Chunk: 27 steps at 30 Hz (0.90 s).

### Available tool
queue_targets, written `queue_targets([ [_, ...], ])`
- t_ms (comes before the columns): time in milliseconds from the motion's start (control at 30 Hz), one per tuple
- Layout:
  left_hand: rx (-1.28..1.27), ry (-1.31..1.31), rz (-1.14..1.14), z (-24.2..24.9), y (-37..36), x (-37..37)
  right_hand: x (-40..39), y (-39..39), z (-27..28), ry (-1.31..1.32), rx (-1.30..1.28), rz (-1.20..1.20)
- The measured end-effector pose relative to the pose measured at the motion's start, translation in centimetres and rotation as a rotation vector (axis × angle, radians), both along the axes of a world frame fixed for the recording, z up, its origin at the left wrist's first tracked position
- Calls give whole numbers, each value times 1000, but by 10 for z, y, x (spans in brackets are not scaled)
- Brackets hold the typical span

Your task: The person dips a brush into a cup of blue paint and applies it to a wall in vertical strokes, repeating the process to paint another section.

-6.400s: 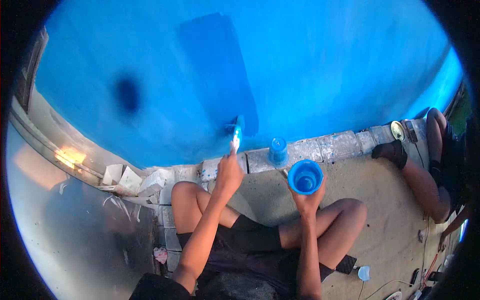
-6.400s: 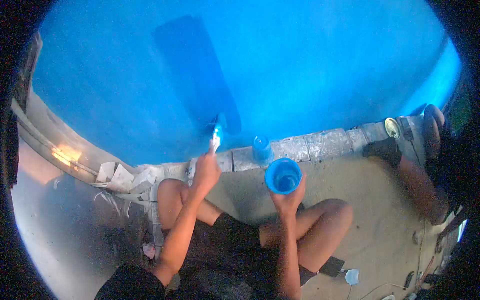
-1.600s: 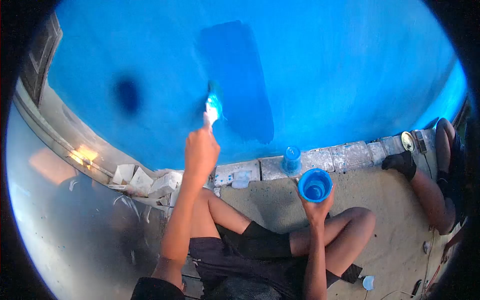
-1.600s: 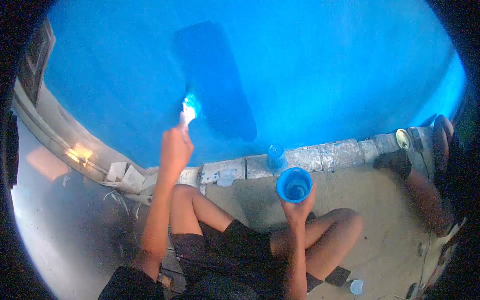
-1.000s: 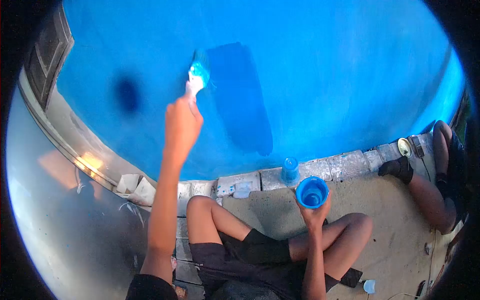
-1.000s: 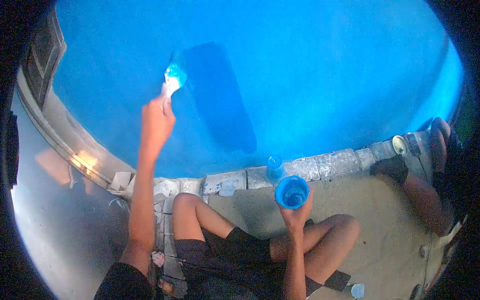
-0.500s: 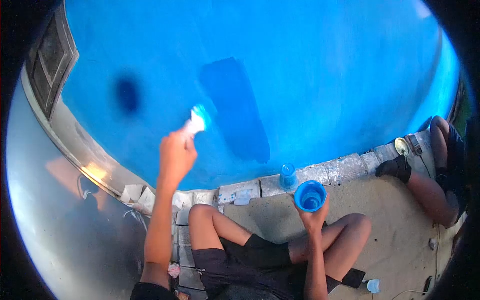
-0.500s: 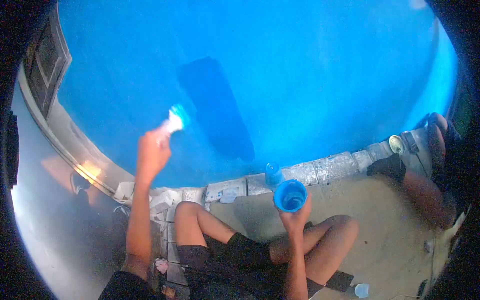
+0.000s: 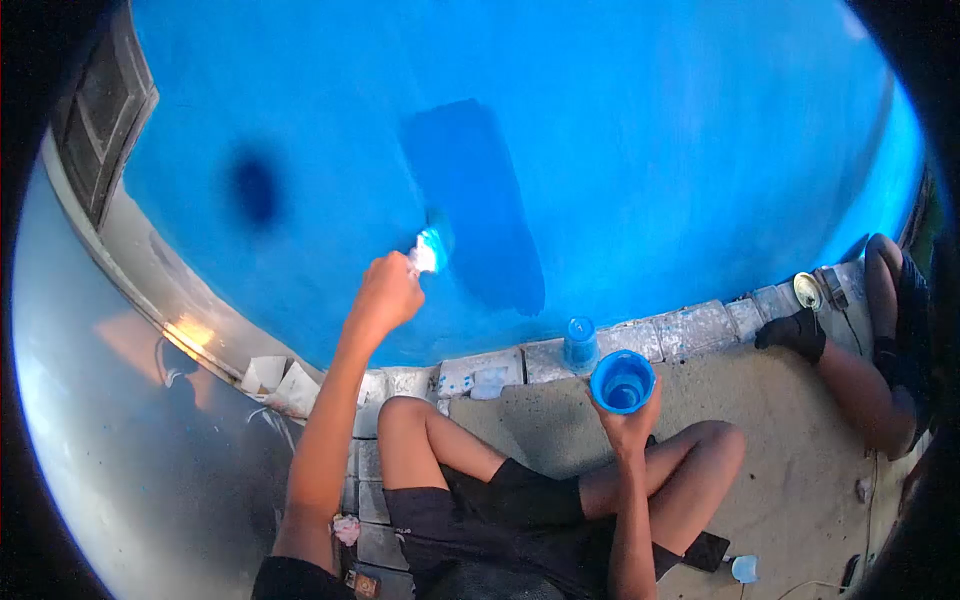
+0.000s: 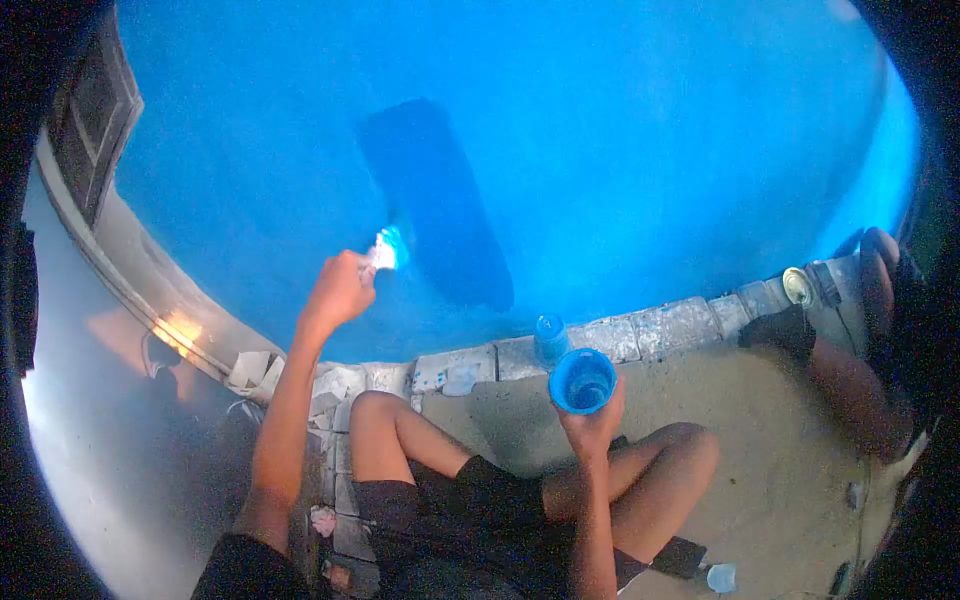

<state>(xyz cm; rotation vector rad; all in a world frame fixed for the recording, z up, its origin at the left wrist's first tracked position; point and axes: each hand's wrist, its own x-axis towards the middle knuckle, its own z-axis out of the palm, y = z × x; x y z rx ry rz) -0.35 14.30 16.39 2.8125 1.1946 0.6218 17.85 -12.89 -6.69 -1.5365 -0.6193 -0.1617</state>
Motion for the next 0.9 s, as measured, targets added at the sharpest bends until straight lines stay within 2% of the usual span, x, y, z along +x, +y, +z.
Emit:
queue_targets([
  [133,85,31,-82,14,-3,-19,10,4,-24,-3,0,33],
  [233,248,-74,-102,52,0,-30,5,-4,-4,-20,52,29],
  [300,243,-254,-46,94,-23,-23,6,-2,-5,3,73,31],
  [400,455,-611,-261,112,-2,-5,6,-1,-7,5,52,35],
  [500,334,-384,-148,96,-4,6,4,0,-2,-2,6,31],
  [533,228,-410,-114,78,-3,11,3,1,-1,-1,-10,26],
  [567,218,-429,-88,60,-1,15,3,1,-2,-10,-5,26],
  [733,180,-167,13,4,-6,14,2,2,-5,15,-17,22],
  [833,59,-71,-7,-8,-8,3,3,3,-6,-39,12,52],
  [900,6,-46,-45,1,-4,-7,6,0,-16,-58,6,45],
])
